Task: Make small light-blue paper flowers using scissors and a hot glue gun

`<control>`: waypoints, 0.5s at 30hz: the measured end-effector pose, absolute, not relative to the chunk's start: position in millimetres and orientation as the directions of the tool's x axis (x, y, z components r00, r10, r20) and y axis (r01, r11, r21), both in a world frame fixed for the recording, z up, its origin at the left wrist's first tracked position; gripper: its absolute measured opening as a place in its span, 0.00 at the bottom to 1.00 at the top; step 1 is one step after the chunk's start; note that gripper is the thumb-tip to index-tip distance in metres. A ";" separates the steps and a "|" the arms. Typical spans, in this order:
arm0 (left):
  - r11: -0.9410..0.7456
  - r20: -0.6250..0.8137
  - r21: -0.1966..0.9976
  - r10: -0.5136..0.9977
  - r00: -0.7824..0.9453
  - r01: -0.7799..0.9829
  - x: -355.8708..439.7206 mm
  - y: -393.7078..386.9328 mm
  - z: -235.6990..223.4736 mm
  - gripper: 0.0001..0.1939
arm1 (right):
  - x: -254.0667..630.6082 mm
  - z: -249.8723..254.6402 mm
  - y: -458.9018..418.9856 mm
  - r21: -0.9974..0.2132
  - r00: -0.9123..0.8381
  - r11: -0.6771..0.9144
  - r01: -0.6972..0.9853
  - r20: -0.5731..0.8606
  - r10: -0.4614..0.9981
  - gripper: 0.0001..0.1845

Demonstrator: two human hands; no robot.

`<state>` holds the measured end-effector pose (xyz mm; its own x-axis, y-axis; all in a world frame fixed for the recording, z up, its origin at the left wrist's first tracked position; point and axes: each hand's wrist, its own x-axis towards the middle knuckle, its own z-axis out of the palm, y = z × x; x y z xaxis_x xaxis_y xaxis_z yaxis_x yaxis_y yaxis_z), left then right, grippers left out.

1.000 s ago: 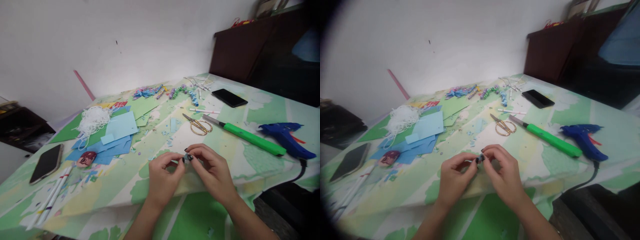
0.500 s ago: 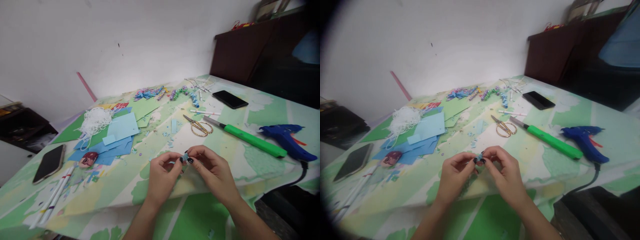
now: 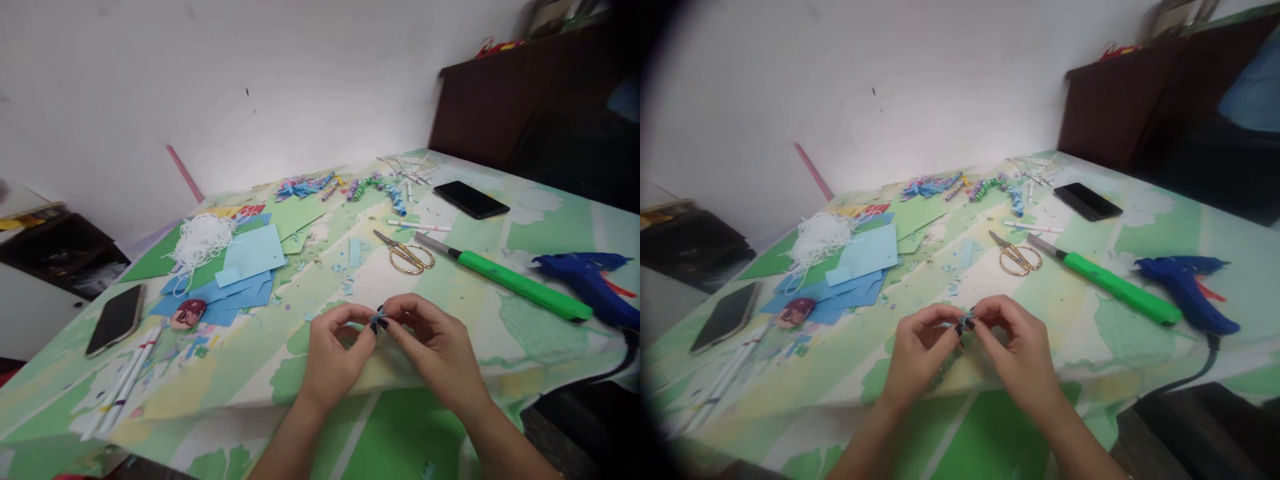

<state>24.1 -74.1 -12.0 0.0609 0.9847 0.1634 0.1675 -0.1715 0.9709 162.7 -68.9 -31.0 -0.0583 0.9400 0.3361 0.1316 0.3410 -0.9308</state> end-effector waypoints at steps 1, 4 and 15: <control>-0.175 0.165 0.970 0.984 0.070 0.171 24.2 -74.7 -10.9 0.06 | 162.6 -31.4 -69.1 -0.932 -0.054 0.339 0.130 0.334 0.941 0.04; -0.174 0.163 0.968 0.984 0.077 0.180 24.6 -75.1 -9.8 0.06 | 162.5 -33.2 -69.7 -0.934 -0.045 0.331 0.131 0.328 0.944 0.04; 0.029 -0.031 0.999 0.999 -0.030 -0.044 23.9 -70.7 -9.2 0.08 | 172.8 -23.3 -89.3 -0.901 0.089 0.429 0.065 0.434 0.897 0.03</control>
